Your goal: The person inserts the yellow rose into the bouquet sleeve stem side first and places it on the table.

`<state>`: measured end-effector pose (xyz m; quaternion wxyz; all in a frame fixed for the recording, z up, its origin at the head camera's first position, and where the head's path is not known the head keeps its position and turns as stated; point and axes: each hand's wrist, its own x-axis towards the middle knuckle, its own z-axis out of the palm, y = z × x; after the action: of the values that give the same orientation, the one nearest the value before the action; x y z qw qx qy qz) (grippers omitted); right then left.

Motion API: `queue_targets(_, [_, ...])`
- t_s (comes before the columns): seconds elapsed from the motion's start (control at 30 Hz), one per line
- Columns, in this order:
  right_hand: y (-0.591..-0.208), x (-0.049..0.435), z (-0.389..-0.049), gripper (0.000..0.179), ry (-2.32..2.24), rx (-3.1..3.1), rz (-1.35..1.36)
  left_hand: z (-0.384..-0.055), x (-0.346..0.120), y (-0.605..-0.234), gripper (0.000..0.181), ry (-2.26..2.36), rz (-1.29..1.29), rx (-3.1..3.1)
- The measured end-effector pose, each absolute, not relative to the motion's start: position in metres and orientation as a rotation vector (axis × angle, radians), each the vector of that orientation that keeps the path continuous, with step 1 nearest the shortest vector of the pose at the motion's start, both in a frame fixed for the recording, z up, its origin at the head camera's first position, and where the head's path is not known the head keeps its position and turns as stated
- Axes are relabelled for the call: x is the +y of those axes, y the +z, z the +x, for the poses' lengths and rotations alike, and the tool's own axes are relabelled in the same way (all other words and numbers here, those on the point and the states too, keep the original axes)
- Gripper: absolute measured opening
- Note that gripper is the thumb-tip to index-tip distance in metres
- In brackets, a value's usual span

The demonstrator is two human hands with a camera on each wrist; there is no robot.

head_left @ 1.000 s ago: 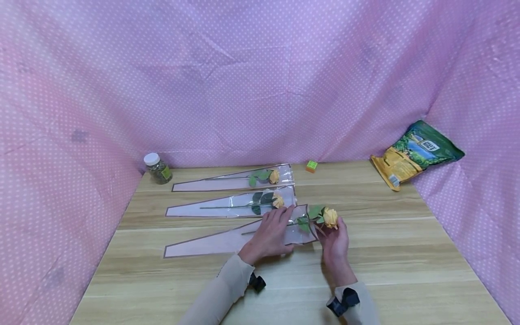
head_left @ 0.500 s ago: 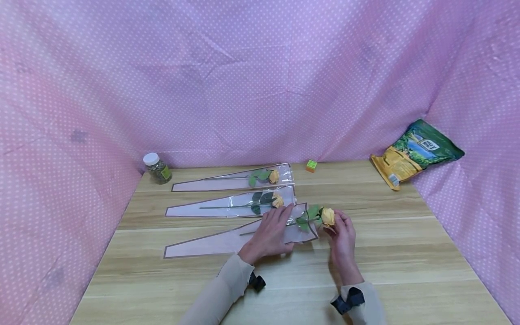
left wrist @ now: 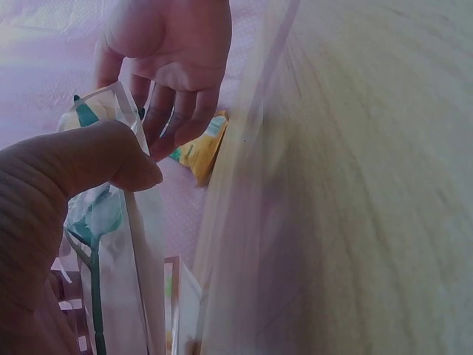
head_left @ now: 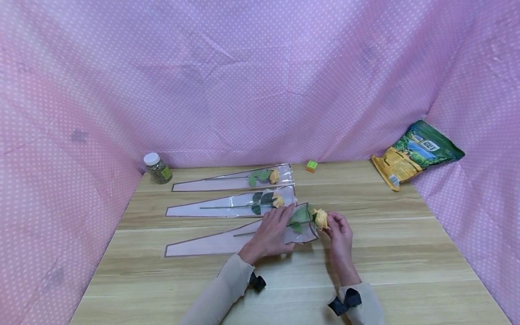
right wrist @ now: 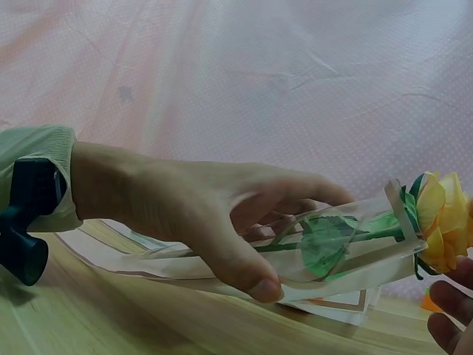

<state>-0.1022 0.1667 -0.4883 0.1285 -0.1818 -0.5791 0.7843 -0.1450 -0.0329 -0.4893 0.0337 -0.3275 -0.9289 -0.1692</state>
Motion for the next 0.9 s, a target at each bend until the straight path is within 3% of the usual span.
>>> queue_targets(0.63, [-0.491, 0.159, -0.102, 0.014, 2.245, -1.876, -0.474, -0.144, -0.032, -0.487, 0.111, -0.510, -1.009, -2.848])
queue_targets(0.9, [-0.492, 0.153, -0.103, 0.008, 2.259, -1.872, -0.456, -0.144, -0.032, -0.487, 0.112, -0.492, -1.000, -2.843])
